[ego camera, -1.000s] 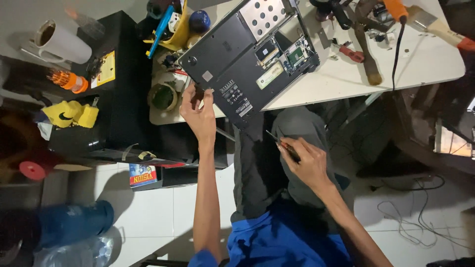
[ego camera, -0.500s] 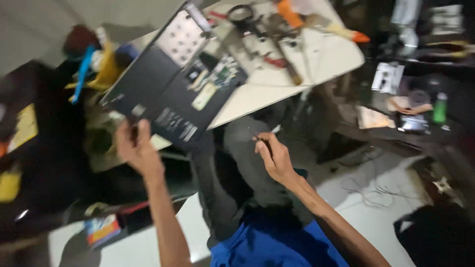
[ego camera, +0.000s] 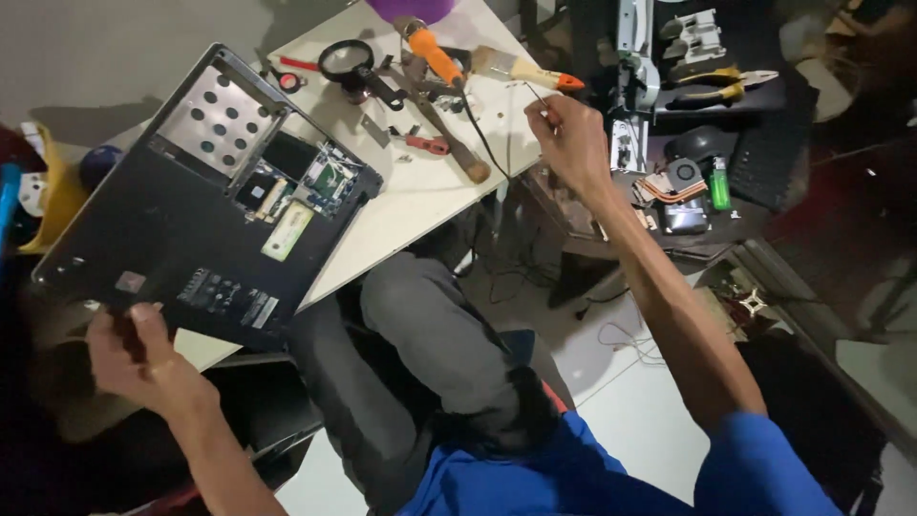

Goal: Removing an optical drive from a laptop during disassembly at a repair bench.

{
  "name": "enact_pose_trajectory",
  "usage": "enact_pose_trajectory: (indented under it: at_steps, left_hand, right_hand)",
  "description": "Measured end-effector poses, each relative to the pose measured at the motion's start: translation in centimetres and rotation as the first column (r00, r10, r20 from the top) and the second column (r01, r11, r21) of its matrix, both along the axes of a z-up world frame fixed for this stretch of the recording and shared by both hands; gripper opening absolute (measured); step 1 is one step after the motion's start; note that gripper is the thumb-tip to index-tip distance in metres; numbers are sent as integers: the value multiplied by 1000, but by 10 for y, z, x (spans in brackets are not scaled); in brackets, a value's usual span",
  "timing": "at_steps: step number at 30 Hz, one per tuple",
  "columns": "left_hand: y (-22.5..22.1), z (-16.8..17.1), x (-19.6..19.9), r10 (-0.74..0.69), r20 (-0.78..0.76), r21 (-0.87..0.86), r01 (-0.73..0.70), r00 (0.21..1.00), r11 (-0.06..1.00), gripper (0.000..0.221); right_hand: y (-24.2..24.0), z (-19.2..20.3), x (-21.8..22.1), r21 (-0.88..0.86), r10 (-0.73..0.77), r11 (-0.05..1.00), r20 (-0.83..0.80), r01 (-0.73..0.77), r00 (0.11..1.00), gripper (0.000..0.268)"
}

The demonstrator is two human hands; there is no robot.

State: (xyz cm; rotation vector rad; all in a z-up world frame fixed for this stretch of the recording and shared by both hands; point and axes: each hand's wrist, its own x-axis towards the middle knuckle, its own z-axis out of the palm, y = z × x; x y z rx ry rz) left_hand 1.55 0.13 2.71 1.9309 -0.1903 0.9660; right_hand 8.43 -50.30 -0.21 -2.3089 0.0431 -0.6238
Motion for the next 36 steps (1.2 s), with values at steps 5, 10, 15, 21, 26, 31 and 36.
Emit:
enact_pose_trajectory:
  at_steps: [5, 10, 15, 21, 26, 31, 36]
  left_hand:
    - [4, -9, -1, 30, -49, -54, -32, 998, 998, 35]
    - [-10, 15, -10, -35, -155, -59, 27, 987, 998, 35]
    - [-12, 21, -15, -76, -67, 34, 78, 995, 996, 41]
    - [-13, 17, -25, -40, 0, 40, 40, 999, 998, 48]
    - [-14, 4, -32, -5, 115, -1, 5, 993, 1000, 52]
    - [-50, 13, -46, 257, 192, 57, -272, 947, 961, 52]
    - [-82, 8, -59, 240, 158, 35, -248, 958, 968, 48]
  right_hand:
    - [-23, -30, 47, -208, 22, 978, 64, -8, 998, 25]
    - [-19, -32, 70, -306, 6, 952, 40, 7, 999, 23]
    - [-17, -41, 86, -396, -18, 917, 54, 38, 998, 18]
    - [-17, -44, 96, -423, -64, 903, 50, 79, 997, 5]
    - [-21, -51, 106, -432, -87, 896, 47, 99, 995, 20]
    - [-17, -51, 101, -460, -34, 886, 39, 48, 999, 11]
    - [-10, -37, 78, -347, -2, 938, -10, -1, 1000, 11]
